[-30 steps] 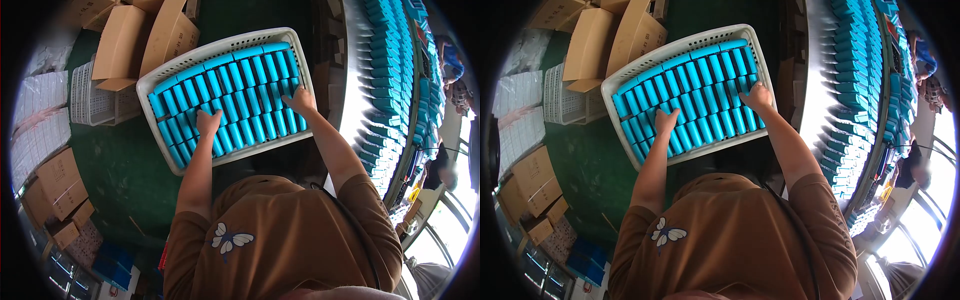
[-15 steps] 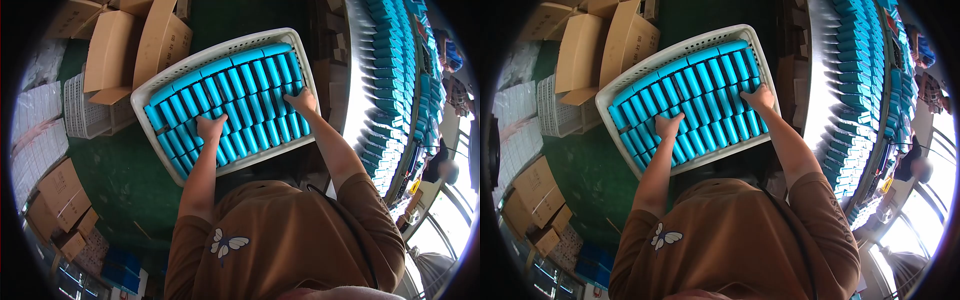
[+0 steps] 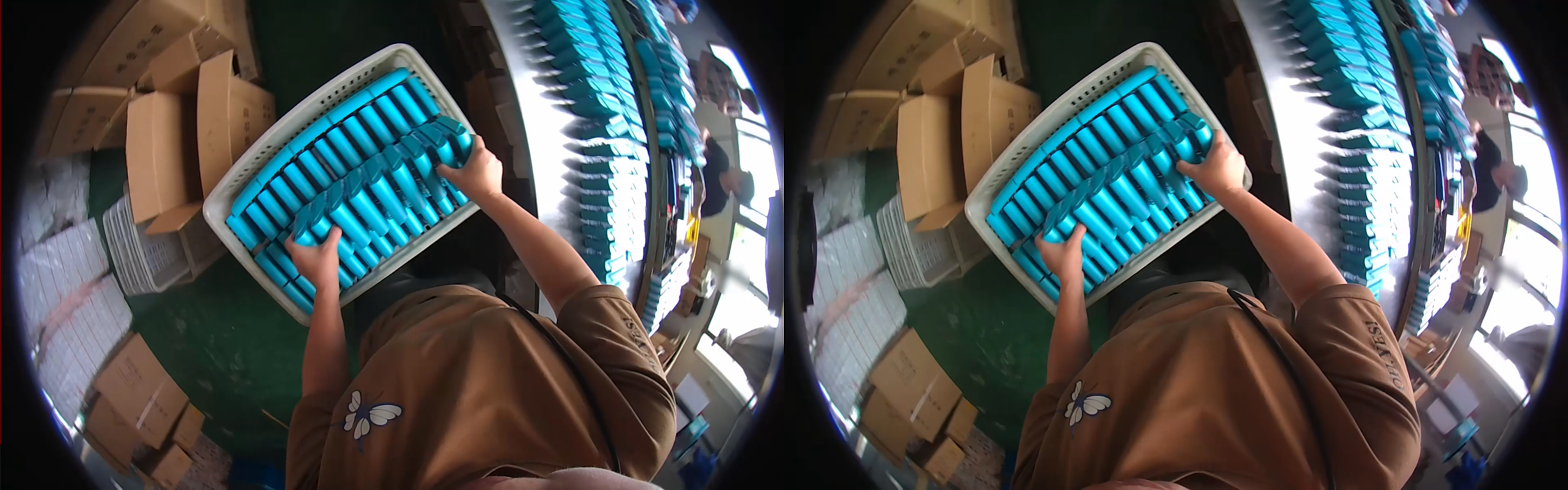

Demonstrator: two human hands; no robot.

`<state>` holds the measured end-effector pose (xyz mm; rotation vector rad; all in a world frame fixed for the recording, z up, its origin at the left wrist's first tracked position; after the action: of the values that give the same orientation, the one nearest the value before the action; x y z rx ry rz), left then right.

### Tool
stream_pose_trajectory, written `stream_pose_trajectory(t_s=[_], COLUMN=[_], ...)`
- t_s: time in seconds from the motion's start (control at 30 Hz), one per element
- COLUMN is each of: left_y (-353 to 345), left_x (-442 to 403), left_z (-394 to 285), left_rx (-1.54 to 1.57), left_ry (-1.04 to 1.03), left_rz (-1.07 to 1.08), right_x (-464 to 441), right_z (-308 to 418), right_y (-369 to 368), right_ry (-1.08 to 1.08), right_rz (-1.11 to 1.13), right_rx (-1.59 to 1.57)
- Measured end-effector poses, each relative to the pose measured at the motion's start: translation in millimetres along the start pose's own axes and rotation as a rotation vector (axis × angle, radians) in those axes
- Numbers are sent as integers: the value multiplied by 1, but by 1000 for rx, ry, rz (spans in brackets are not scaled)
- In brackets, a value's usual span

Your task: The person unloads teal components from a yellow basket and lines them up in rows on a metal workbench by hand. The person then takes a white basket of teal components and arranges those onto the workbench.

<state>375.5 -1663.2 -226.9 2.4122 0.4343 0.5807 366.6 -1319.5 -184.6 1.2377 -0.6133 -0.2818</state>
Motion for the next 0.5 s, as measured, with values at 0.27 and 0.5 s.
stream_pose_trajectory(t_s=[0.27, 0.5], left_y=[37, -17], left_x=[47, 206], left_z=[-69, -185], left_rx=[212, 290], left_ry=[-463, -877], left_rz=[-46, 208], right_x=[87, 220], right_z=[-62, -242], right_y=[75, 144], right_ry=[-59, -280], right_rz=[-271, -819], right_rx=[-459, -641])
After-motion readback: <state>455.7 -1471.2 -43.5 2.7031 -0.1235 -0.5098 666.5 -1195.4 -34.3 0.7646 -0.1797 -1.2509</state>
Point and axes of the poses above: each hand's wrist, its own x-axis away from the middle knuckle, its own y-axis out of the back of the hand, z = x × y, the point moved 3 cm from there along -x, towards the middle knuckle, and after that the axes turned 9 degrees about x, right-handed, at the moved point
